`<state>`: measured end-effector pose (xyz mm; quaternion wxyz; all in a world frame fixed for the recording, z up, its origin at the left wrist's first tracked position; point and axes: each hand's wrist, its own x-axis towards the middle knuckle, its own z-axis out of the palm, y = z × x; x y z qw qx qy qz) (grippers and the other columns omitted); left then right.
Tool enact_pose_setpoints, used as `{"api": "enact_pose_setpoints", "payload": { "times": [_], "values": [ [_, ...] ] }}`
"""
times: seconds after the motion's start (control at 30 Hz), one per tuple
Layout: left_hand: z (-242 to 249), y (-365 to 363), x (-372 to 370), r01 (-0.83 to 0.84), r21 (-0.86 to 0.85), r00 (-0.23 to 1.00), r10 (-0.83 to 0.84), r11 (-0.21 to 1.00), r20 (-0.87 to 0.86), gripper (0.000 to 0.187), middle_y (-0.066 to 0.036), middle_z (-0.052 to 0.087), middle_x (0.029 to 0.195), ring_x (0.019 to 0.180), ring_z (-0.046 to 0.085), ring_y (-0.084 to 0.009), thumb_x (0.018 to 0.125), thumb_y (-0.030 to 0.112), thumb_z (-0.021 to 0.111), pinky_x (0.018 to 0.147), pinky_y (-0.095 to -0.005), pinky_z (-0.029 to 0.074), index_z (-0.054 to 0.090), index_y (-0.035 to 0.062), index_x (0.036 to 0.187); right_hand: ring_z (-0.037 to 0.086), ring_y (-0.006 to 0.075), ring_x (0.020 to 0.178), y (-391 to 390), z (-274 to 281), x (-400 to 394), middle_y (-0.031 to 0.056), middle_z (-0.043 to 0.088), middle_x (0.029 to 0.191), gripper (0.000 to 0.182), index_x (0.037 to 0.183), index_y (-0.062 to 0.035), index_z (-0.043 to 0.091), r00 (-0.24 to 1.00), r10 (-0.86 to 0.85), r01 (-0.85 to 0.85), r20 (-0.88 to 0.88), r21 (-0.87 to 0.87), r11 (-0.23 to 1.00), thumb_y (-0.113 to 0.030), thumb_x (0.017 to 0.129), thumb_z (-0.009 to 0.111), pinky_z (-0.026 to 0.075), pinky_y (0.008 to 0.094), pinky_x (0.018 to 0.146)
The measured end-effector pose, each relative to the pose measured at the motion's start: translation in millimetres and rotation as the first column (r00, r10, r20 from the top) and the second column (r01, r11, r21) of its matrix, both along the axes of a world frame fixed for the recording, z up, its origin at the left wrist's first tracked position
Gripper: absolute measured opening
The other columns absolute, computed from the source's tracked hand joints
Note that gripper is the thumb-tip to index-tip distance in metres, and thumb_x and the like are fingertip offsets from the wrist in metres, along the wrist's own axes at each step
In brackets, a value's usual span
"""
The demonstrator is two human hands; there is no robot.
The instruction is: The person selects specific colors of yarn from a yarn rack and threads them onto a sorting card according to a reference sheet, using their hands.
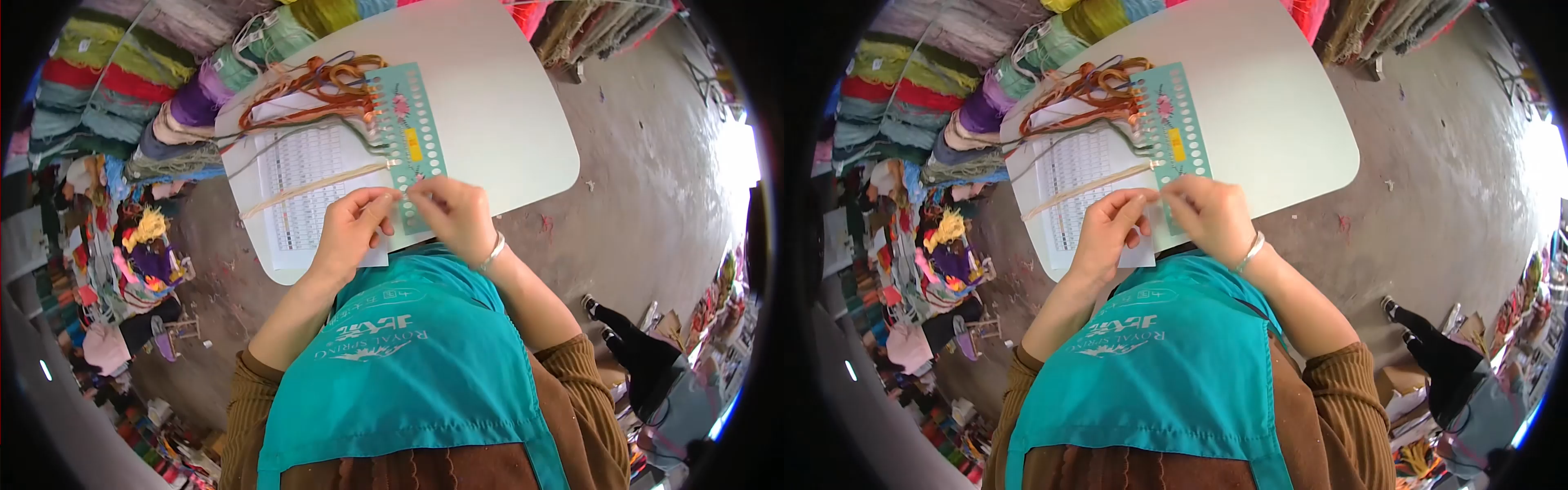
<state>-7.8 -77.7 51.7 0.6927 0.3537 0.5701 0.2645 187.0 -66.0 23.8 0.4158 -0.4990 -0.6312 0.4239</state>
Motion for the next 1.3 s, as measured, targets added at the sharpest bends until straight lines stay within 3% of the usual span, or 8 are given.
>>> {"api": "enact_pose_setpoints", "payload": {
  "times": [0.07, 0.17, 0.23, 0.5, 0.8, 1.0, 1.07, 1.3],
  "values": [
    [0.8, -6.1, 1.5, -0.188, 0.004, 0.982, 0.188, 0.982, 0.035, 0.032, -0.009, 0.064, 0.124, 0.079, 0.062, -0.0105, 0.103, 0.022, 0.055, 0.061, -0.0208, 0.047, 0.061, 0.0016, 0.127, 0.051, 0.0061, 0.056, 15.7, -14.0, -5.7, 0.0023, 0.058, 0.062, 0.009, 0.092, -0.0016, 0.071, 0.997, -0.079, 0.076, -0.015, -0.138, 0.988, -0.009, 0.087, 0.068, 0.044, 0.0246, 0.052],
    [3.0, -8.2, 3.6, -0.252, -0.092, 0.954, 0.263, 0.963, 0.147, 0.042, -0.012, 0.060, 0.133, 0.086, 0.065, -0.0136, 0.104, 0.022, 0.052, 0.064, -0.0230, 0.050, 0.050, 0.0009, 0.139, 0.066, 0.0176, 0.060, 27.9, -23.5, -12.0, 0.0120, 0.068, 0.071, 0.010, 0.092, -0.0029, 0.070, 0.998, -0.028, 0.036, 0.061, -0.146, 0.989, -0.011, 0.086, 0.069, 0.052, 0.0293, 0.059],
    [2.6, -3.9, 3.1, -0.249, -0.113, 0.946, 0.266, 0.962, 0.184, 0.045, -0.013, 0.058, 0.135, 0.087, 0.064, -0.0144, 0.103, 0.021, 0.053, 0.068, -0.0251, 0.052, 0.045, 0.0001, 0.142, 0.065, 0.0160, 0.060, 26.1, -27.9, -14.0, 0.0115, 0.068, 0.072, 0.010, 0.092, -0.0025, 0.069, 0.996, -0.024, 0.034, 0.088, -0.117, 0.993, -0.011, 0.086, 0.069, 0.052, 0.0287, 0.059],
    [-24.3, 19.0, 18.4, -0.190, -0.062, 0.973, 0.197, 0.980, 0.120, 0.019, 0.000, 0.057, 0.079, 0.066, 0.055, -0.0076, 0.099, 0.015, 0.054, 0.057, -0.0229, 0.043, 0.060, 0.0009, 0.111, 0.062, 0.0088, 0.062, 27.4, -28.7, -12.6, 0.0073, 0.070, 0.077, 0.008, 0.098, -0.0029, 0.065, 0.979, -0.116, 0.081, -0.168, -0.200, 0.976, -0.007, 0.092, 0.063, 0.051, 0.0261, 0.058],
    [-33.2, 23.9, 19.4, -0.255, -0.069, 0.918, 0.264, 0.965, 0.295, 0.012, -0.002, 0.059, 0.077, 0.067, 0.057, -0.0084, 0.099, 0.009, 0.052, 0.058, -0.0231, 0.046, 0.059, 0.0006, 0.104, 0.058, 0.0099, 0.056, 23.6, -29.2, -11.9, 0.0066, 0.068, 0.074, 0.007, 0.098, -0.0044, 0.065, 0.995, -0.033, 0.028, -0.091, -0.062, 0.998, -0.006, 0.092, 0.063, 0.048, 0.0262, 0.054],
    [-39.2, 34.6, 21.8, -0.175, 0.038, 0.982, 0.171, 0.984, 0.080, 0.013, -0.005, 0.065, 0.080, 0.067, 0.061, -0.0108, 0.099, 0.010, 0.055, 0.060, -0.0240, 0.050, 0.060, -0.0011, 0.105, 0.050, 0.0073, 0.053, 24.0, -34.8, -5.6, 0.0035, 0.061, 0.066, 0.005, 0.094, -0.0048, 0.066, 0.990, -0.047, 0.034, -0.134, -0.096, 0.995, -0.006, 0.090, 0.066, 0.043, 0.0251, 0.050],
    [-37.3, 34.6, 23.4, -0.181, 0.046, 0.982, 0.178, 0.982, 0.066, 0.013, -0.005, 0.065, 0.080, 0.067, 0.062, -0.0114, 0.099, 0.011, 0.055, 0.060, -0.0240, 0.051, 0.060, -0.0010, 0.104, 0.052, 0.0040, 0.059, 23.8, -38.9, -4.0, 0.0013, 0.066, 0.080, 0.006, 0.098, -0.0009, 0.063, 0.996, -0.043, 0.031, -0.085, -0.132, 0.991, -0.003, 0.092, 0.063, 0.044, 0.0228, 0.054],
    [-38.8, 34.3, 22.1, -0.168, -0.009, 0.985, 0.168, 0.986, 0.044, 0.014, -0.006, 0.066, 0.088, 0.074, 0.069, -0.0145, 0.100, 0.013, 0.055, 0.064, -0.0263, 0.059, 0.058, 0.0004, 0.105, 0.060, 0.0061, 0.070, 28.0, -33.2, -10.7, 0.0033, 0.066, 0.080, 0.007, 0.097, 0.0001, 0.065, 0.993, -0.051, 0.041, -0.105, -0.094, 0.995, -0.005, 0.092, 0.066, 0.051, 0.0237, 0.064]
  ]
}}
